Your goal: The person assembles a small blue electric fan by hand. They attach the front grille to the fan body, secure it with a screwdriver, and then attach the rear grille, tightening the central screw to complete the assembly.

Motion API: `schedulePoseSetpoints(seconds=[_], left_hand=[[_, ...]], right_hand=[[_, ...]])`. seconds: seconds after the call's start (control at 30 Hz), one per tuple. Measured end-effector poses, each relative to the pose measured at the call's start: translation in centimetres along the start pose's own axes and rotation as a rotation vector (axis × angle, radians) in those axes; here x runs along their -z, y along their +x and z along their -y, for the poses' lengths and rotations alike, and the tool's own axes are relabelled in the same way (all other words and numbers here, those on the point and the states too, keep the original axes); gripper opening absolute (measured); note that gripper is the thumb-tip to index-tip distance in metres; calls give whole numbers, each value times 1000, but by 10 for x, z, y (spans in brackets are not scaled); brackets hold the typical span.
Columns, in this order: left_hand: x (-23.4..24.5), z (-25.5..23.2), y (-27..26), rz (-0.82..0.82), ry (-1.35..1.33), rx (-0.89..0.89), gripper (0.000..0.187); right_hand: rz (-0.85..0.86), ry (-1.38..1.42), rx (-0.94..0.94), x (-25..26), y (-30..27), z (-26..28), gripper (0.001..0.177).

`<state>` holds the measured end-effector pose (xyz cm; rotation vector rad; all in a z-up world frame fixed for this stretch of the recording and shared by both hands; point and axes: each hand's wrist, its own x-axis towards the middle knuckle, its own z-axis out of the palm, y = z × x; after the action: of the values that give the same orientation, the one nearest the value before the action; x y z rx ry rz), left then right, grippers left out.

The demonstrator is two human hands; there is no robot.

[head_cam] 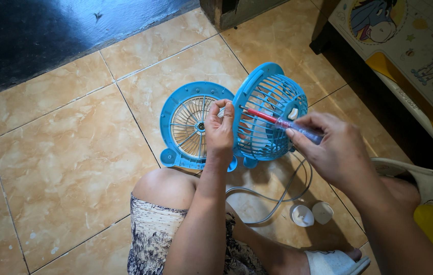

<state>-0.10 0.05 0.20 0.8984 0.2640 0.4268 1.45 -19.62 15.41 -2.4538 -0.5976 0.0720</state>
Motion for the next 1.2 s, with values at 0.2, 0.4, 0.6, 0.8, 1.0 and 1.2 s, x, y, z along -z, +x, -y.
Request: schedulePoseSetpoints(seconds=[0.2, 0.4, 0.6, 0.8, 1.0, 1.2], left_hand=[[0, 1, 0, -12, 17, -3, 22], [0, 0, -1, -4, -16, -12, 21], [-2, 0, -2, -20, 8, -4, 20], [-2, -1, -3, -7, -22, -12, 19], [-3, -4, -4, -3, -3, 1, 21], [-5, -6, -5, 18, 3, 43, 23]], right_hand=[[6, -8, -201, -3, 4, 6, 26], [-12, -75, 38, 5, 5, 7, 24], [36, -89, 30, 11, 6, 18, 31], [130, -70, -200, 12, 6, 24, 30], [120, -39, 8, 11, 4, 7, 26], [68, -132, 93, 13, 4, -2, 29]])
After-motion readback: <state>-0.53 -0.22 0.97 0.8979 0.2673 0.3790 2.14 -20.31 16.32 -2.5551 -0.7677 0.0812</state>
